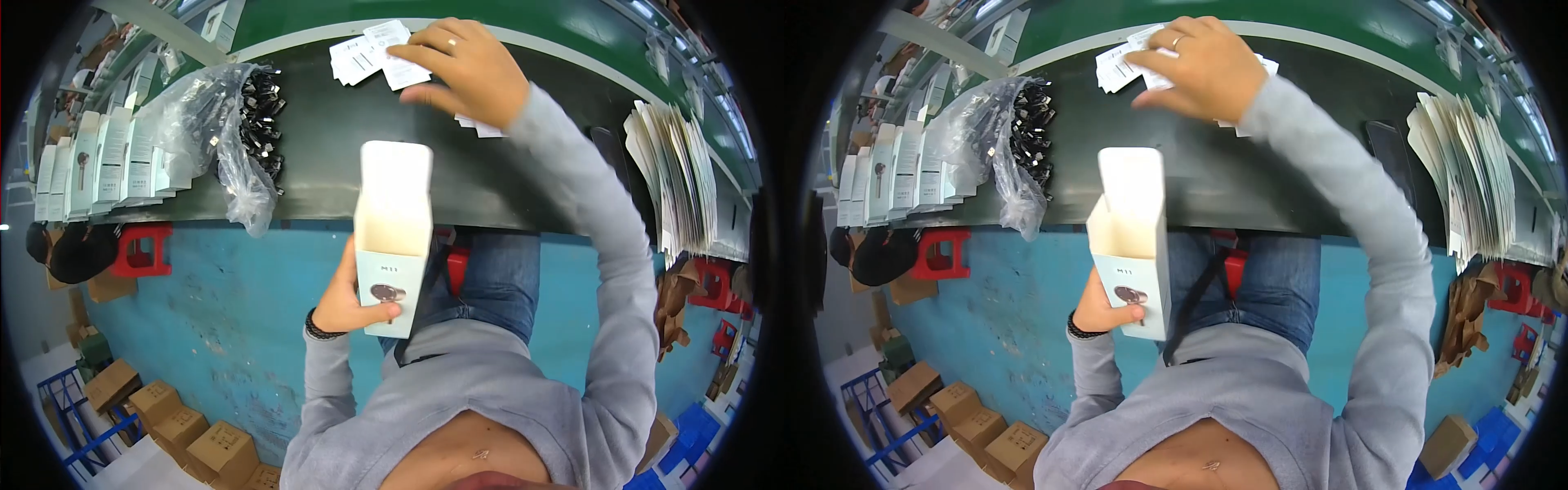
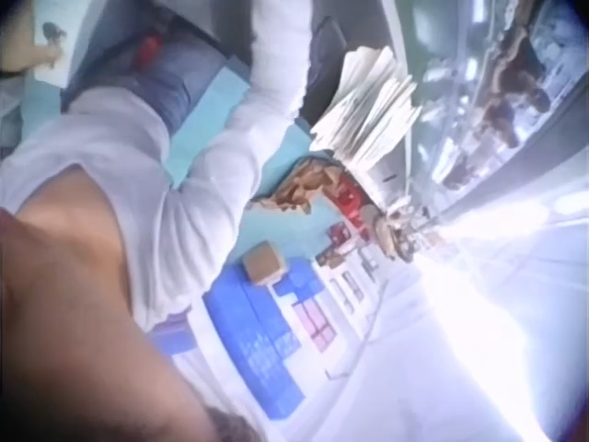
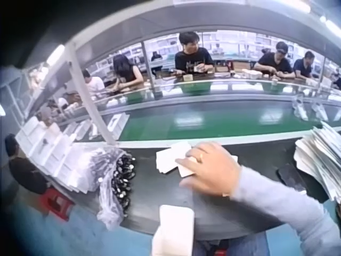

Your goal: The person assembles product boxes by hand, then inserts instruction manuals and electronic components into them.

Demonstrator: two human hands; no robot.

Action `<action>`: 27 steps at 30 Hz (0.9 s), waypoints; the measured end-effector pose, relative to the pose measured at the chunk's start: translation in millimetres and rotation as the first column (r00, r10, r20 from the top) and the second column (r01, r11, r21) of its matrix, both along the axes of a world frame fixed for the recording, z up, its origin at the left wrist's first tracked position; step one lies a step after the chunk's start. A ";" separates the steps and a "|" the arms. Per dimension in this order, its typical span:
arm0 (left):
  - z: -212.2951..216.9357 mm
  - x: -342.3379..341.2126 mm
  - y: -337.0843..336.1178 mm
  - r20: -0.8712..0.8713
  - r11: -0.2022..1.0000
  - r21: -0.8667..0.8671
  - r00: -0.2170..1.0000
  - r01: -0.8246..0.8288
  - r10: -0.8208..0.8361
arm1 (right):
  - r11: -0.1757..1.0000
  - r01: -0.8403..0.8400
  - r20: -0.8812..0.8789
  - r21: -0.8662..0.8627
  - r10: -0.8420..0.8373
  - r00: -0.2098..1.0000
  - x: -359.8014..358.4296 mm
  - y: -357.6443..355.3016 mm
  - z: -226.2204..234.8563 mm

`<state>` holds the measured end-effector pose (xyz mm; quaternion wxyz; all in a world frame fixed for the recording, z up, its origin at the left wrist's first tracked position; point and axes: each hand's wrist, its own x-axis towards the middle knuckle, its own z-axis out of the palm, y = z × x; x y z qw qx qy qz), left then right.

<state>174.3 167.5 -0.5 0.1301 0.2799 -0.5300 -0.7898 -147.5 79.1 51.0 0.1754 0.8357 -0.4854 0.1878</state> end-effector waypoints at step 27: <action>-26.2 -23.9 3.3 -0.111 0.943 -0.277 0.981 -0.182 0.156 | 0.992 -0.008 0.745 0.126 -0.090 0.661 -16.0 47.2 25.9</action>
